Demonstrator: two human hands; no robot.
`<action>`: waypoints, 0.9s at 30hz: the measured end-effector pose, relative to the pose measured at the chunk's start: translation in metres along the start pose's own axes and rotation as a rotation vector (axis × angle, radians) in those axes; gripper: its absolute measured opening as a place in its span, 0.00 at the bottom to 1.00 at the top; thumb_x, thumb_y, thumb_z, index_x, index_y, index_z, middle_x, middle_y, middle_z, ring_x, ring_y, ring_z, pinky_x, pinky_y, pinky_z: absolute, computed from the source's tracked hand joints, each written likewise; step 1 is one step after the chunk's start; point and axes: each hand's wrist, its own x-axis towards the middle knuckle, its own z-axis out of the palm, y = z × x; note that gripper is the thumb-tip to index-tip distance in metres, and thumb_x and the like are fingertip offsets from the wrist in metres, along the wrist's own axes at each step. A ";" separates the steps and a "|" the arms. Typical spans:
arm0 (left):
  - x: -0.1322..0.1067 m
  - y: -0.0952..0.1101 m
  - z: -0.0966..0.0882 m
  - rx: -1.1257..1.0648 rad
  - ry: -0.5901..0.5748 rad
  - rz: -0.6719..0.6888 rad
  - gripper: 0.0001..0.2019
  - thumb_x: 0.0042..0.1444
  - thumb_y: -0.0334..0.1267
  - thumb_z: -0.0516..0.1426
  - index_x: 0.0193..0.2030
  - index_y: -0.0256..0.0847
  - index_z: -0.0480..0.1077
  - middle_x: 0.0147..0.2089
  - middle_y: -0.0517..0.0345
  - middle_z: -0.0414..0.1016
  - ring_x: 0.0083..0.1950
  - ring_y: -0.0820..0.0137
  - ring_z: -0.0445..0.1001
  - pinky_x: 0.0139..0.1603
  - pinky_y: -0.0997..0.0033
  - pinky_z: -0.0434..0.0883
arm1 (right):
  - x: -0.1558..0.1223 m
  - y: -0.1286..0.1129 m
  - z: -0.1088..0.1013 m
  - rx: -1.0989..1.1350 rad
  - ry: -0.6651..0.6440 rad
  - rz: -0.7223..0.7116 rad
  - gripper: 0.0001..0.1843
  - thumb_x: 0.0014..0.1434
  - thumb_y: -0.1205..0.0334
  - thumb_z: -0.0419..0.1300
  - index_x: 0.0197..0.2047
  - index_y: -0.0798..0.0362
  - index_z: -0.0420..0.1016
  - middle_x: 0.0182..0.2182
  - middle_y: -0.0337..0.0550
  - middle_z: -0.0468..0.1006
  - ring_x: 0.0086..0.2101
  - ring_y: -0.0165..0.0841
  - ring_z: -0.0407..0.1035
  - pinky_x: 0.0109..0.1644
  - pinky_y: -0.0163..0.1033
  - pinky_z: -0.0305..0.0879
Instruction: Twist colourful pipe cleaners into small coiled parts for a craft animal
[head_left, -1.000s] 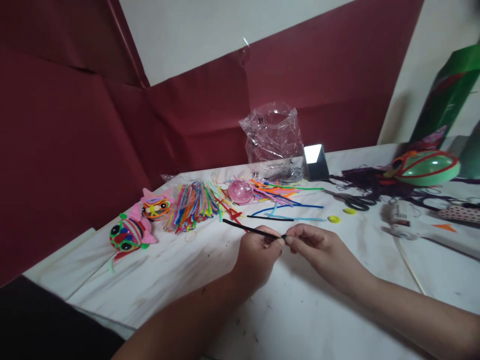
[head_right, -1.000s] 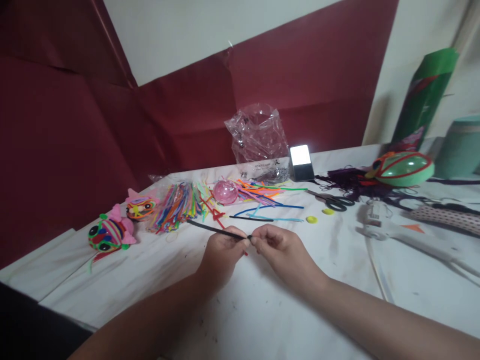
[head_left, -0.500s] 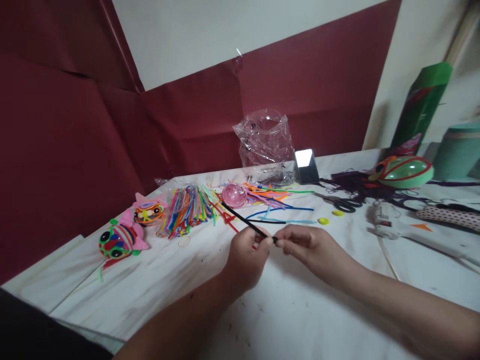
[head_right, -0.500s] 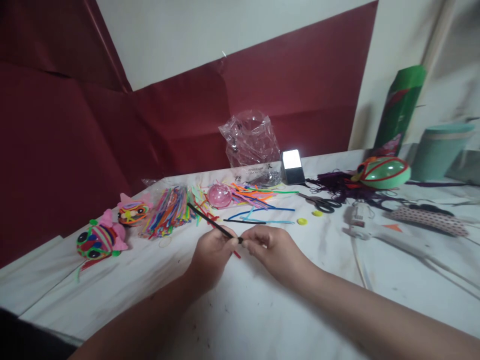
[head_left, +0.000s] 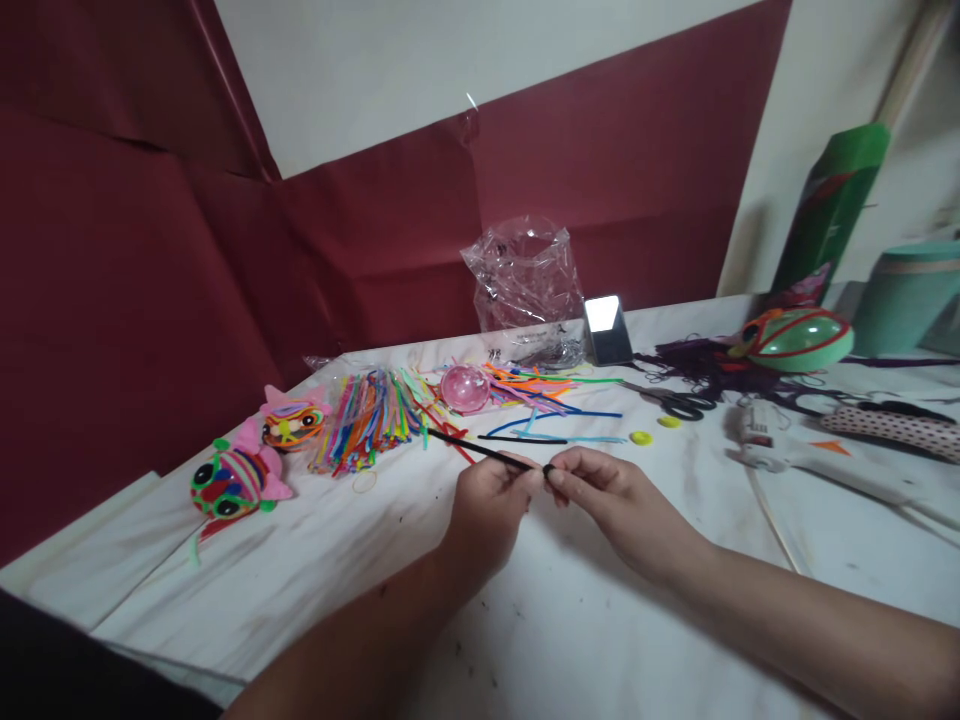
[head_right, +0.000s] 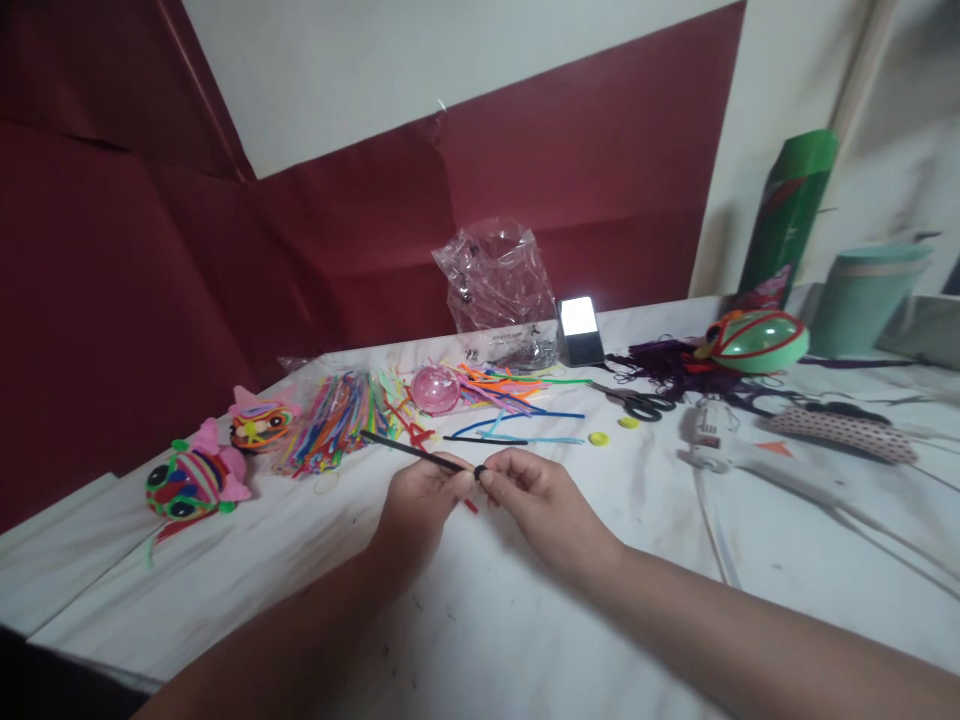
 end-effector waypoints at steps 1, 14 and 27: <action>0.001 -0.001 -0.001 -0.045 -0.005 -0.025 0.06 0.47 0.37 0.55 0.25 0.36 0.68 0.22 0.61 0.68 0.25 0.75 0.65 0.27 0.76 0.62 | 0.000 -0.001 -0.001 -0.008 0.000 -0.002 0.11 0.53 0.54 0.55 0.28 0.53 0.67 0.22 0.35 0.68 0.27 0.28 0.62 0.33 0.33 0.58; 0.007 0.012 -0.009 0.193 -0.105 -0.021 0.06 0.45 0.36 0.55 0.27 0.35 0.69 0.24 0.59 0.70 0.27 0.73 0.67 0.29 0.75 0.64 | 0.003 -0.004 -0.009 -0.344 -0.060 -0.174 0.10 0.55 0.59 0.51 0.26 0.54 0.67 0.22 0.38 0.68 0.26 0.28 0.62 0.29 0.32 0.58; 0.002 0.005 -0.007 0.474 -0.023 0.281 0.03 0.47 0.31 0.52 0.27 0.37 0.66 0.25 0.59 0.67 0.28 0.73 0.66 0.31 0.74 0.63 | 0.004 -0.011 -0.009 -0.325 -0.112 -0.098 0.07 0.51 0.61 0.54 0.25 0.55 0.69 0.22 0.38 0.70 0.25 0.28 0.63 0.29 0.33 0.58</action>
